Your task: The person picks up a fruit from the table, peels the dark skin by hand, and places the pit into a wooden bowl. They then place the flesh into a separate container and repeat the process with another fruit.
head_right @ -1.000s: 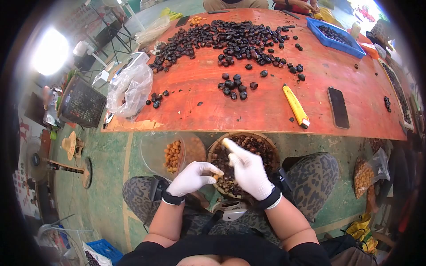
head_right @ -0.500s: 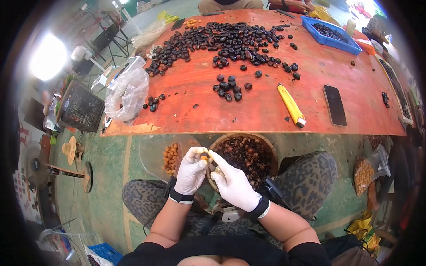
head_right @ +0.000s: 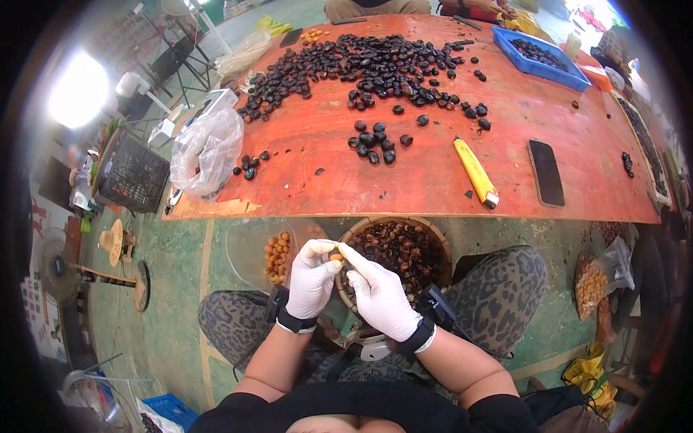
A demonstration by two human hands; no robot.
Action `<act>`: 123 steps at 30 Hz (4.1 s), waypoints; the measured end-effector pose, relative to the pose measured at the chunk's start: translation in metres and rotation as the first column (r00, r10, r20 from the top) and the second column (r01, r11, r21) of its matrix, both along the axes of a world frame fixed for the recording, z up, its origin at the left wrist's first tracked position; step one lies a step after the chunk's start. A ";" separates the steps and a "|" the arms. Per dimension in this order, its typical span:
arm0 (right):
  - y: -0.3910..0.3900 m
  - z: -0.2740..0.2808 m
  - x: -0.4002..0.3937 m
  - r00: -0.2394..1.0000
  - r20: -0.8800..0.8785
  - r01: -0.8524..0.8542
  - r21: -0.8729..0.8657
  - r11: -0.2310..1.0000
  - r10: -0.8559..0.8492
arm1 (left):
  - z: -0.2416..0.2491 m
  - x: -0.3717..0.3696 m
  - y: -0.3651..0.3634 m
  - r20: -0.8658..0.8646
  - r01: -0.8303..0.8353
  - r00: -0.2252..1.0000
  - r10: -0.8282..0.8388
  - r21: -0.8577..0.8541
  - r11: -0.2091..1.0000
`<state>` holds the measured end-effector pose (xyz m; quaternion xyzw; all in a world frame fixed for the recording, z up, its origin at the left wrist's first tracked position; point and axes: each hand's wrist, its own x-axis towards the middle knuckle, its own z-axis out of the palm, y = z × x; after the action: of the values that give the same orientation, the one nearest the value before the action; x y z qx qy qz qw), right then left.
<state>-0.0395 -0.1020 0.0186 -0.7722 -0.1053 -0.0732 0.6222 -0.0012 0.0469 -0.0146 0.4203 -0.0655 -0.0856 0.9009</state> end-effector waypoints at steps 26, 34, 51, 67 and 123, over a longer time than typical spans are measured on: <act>-0.009 -0.004 0.003 0.994 0.025 -0.097 -0.251 0.963 0.107 | 0.007 0.006 0.015 -0.153 0.205 0.969 -0.193 0.067 0.976; -0.007 0.007 0.002 0.992 -0.087 -0.110 -0.238 0.965 0.092 | 0.002 0.007 0.015 -0.139 0.167 0.978 -0.158 0.053 0.985; 0.000 -0.002 0.006 0.910 -0.373 -0.070 0.293 0.953 0.181 | 0.002 0.000 0.010 -0.101 0.057 0.994 -0.030 0.280 0.958; -0.016 0.002 0.018 0.736 -0.569 0.071 0.603 0.795 0.366 | -0.013 0.010 0.013 -0.196 0.174 0.968 -0.159 0.066 0.982; -0.067 0.010 0.037 0.989 0.023 -0.126 -0.403 0.907 0.148 | 0.033 0.156 -0.064 0.635 -0.642 0.767 0.094 0.753 0.142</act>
<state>-0.0027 -0.1690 0.0285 -0.8716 -0.1884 -0.0266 0.4518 0.1550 -0.0171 0.0185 0.8825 -0.0928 0.2243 0.4029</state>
